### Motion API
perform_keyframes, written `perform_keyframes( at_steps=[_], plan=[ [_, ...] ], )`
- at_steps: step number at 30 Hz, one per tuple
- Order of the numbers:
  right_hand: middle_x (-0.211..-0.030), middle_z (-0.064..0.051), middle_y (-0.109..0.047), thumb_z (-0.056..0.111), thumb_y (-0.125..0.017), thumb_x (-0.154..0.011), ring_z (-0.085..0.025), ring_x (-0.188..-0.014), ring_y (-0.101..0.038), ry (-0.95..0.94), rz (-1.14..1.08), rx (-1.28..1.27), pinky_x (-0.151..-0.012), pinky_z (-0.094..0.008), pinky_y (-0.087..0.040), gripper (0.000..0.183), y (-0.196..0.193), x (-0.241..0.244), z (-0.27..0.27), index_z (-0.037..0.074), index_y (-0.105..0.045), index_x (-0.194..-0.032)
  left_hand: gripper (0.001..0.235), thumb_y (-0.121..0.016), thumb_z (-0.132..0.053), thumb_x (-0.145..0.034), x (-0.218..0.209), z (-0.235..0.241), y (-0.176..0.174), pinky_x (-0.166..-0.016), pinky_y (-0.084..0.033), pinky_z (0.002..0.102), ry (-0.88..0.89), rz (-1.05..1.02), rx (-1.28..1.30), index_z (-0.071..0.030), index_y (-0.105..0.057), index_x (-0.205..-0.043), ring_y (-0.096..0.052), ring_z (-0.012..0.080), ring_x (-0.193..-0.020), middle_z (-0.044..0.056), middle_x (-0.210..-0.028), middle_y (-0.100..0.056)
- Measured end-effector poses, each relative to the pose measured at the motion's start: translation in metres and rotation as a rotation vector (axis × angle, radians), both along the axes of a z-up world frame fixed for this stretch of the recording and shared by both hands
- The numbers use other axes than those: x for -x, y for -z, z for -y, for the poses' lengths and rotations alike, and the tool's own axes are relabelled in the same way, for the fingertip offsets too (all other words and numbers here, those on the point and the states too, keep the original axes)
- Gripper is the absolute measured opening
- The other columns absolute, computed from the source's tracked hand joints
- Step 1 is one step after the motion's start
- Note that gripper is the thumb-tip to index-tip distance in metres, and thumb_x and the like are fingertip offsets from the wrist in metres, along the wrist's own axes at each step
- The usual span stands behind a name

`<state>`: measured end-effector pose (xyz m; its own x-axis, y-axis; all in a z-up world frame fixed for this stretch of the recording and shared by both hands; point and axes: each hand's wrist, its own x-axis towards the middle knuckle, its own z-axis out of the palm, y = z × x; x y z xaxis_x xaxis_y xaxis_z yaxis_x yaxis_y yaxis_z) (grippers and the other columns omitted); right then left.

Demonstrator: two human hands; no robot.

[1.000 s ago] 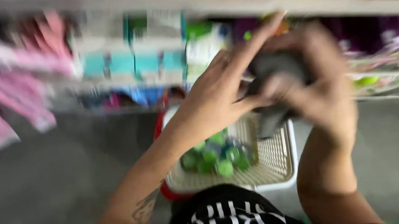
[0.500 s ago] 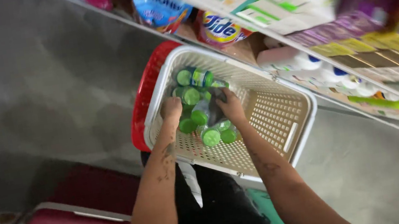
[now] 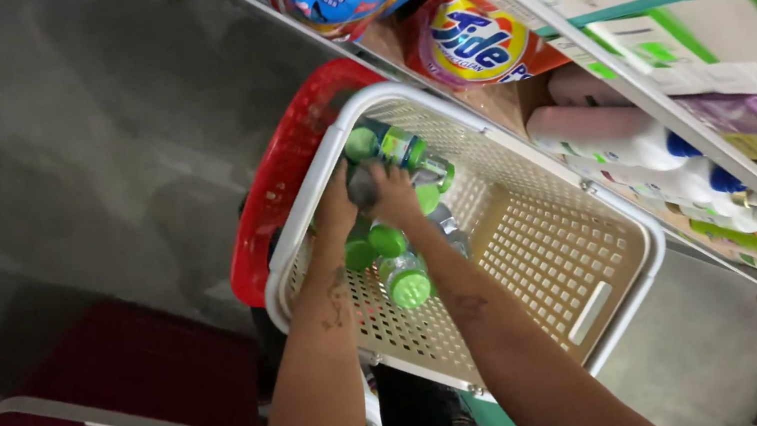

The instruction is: Wiping individual product jars with a cloth and organizing them onto a retail shelf.

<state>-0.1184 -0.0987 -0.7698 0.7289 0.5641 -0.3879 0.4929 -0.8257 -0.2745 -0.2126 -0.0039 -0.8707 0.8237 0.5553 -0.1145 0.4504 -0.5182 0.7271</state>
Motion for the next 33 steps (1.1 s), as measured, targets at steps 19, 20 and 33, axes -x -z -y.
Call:
perform_keyframes(
  at_steps=[19,20,33],
  plan=[
    [-0.122,-0.012,-0.07,0.021,-0.09,-0.07,-0.025,-0.107,-0.066,0.842,-0.628,-0.768,-0.096,-0.036,-0.053,0.079,0.052,-0.069,0.061,0.0,-0.056,-0.138,0.079,-0.07,-0.035,-0.086,-0.106,0.044,0.036,-0.103,-0.045,0.049,-0.078,-0.044,0.4,0.005,-0.042,-0.149,-0.054,0.0525,-0.121,0.039,-0.132,-0.054],
    [-0.124,-0.012,-0.068,0.02,-0.091,-0.071,-0.024,-0.109,-0.065,0.81,-0.604,-0.829,-0.096,-0.035,-0.052,0.081,0.044,-0.062,0.061,0.0,-0.051,-0.139,0.067,-0.062,-0.039,-0.094,-0.105,0.047,0.031,-0.106,-0.046,0.05,-0.096,-0.062,0.431,0.002,-0.05,-0.146,-0.056,0.0507,-0.121,0.037,-0.128,-0.059],
    [-0.132,-0.015,-0.055,0.009,-0.086,-0.081,-0.025,-0.126,-0.055,0.533,-0.008,-0.938,-0.112,-0.038,-0.043,0.053,-0.19,0.005,0.042,0.005,-0.061,-0.128,0.074,-0.067,-0.016,-0.08,-0.032,-0.016,-0.247,-0.09,-0.046,0.044,-0.36,0.155,1.381,-0.012,-0.04,-0.148,-0.052,0.031,-0.119,0.016,-0.133,-0.052]
  ],
)
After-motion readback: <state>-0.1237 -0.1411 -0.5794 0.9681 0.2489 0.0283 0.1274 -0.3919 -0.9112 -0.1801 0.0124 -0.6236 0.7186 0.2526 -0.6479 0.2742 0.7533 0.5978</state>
